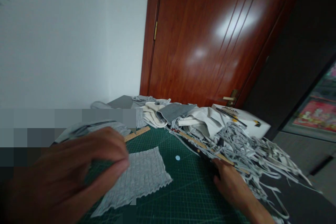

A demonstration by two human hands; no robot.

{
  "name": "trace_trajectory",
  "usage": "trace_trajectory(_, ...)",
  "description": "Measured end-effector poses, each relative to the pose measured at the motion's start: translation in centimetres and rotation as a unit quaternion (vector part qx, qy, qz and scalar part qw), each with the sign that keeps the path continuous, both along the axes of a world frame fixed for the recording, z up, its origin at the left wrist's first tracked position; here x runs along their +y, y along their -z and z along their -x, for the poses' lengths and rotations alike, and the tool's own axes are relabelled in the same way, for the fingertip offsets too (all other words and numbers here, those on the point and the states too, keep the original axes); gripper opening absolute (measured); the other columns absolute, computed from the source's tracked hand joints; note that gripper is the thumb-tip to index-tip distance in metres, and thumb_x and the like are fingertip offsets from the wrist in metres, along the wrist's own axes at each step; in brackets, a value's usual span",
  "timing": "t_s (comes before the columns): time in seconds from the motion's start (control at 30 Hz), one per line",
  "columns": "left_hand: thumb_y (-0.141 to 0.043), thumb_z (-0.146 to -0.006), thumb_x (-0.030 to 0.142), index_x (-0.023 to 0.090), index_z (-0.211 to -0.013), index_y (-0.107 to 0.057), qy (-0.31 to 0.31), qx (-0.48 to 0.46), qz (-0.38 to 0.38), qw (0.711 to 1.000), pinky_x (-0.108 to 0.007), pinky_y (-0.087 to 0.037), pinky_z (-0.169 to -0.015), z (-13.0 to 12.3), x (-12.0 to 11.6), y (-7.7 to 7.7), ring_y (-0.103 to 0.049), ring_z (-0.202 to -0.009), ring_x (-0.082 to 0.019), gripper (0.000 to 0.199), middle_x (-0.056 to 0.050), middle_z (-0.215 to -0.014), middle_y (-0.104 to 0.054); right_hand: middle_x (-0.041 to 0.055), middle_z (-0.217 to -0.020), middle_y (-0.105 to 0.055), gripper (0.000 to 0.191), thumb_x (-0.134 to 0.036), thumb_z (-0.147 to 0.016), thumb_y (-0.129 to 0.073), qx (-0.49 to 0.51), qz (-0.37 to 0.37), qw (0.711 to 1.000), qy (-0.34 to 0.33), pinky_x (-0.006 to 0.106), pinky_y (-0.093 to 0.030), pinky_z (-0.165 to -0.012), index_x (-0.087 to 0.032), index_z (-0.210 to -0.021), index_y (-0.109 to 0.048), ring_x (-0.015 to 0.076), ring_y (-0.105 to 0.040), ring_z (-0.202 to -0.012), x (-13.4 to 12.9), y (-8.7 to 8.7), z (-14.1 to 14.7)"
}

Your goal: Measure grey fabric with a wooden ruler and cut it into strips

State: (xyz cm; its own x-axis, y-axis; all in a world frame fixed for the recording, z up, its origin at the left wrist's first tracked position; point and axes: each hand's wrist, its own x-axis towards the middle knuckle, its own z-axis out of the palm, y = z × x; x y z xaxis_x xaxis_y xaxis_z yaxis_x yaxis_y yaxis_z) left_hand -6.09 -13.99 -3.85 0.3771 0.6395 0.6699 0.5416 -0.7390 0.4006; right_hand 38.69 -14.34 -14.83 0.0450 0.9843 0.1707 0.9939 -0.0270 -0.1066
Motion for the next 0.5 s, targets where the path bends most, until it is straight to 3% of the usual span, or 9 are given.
trace_trajectory(0.07,-0.059,-0.092,0.033,0.024,-0.092,-0.07,0.003,0.052,0.04,0.998,-0.035,-0.056,-0.081,-2.6,2.9,0.1,-0.069,-0.088,-0.022,0.015,-0.004,-0.096,-0.075,0.0193,-0.139,-0.07,0.059,-0.005,-0.08,-0.058,0.01,0.023,1.0,-0.001,0.04,-0.046,-0.112,-0.011,-0.139,-0.063,0.0329,-0.067,-0.128,0.4,-0.8,0.2)
trace_trajectory(0.17,-0.064,-0.091,0.029,0.015,-0.121,-0.066,-0.048,0.24,0.146,0.959,-0.039,-0.05,-0.104,-4.5,7.4,1.8,-0.067,-0.119,-0.027,0.033,-0.015,-0.128,-0.071,0.018,-0.129,-0.075,0.062,-0.003,-0.078,-0.058,0.023,0.057,0.998,0.003,0.038,-0.049,-0.104,-0.014,-0.139,-0.062,0.0323,-0.069,-0.122,1.1,-2.1,0.8)
trace_trajectory(0.3,-0.082,-0.076,0.034,0.01,-0.108,-0.071,-0.061,0.329,0.196,0.922,-0.045,-0.05,-0.104,-4.6,10.7,3.3,-0.067,-0.119,-0.036,0.041,-0.022,-0.123,-0.072,0.0158,-0.125,-0.076,0.07,0.0,-0.07,-0.06,0.026,0.068,0.997,-0.013,0.035,-0.048,-0.102,-0.016,-0.138,-0.063,0.0312,-0.068,-0.122,2.0,-3.3,0.9)
trace_trajectory(0.5,-0.097,-0.046,0.036,0.017,-0.08,-0.07,-0.06,0.394,0.275,0.875,-0.04,-0.055,-0.09,-5.2,13.1,2.6,-0.072,-0.1,-0.035,0.048,-0.013,-0.099,-0.078,0.0144,-0.122,-0.076,0.078,0.004,-0.069,-0.055,0.017,0.089,0.995,-0.044,0.035,-0.048,-0.099,-0.019,-0.143,-0.061,0.0294,-0.07,-0.116,2.2,-4.1,0.6)
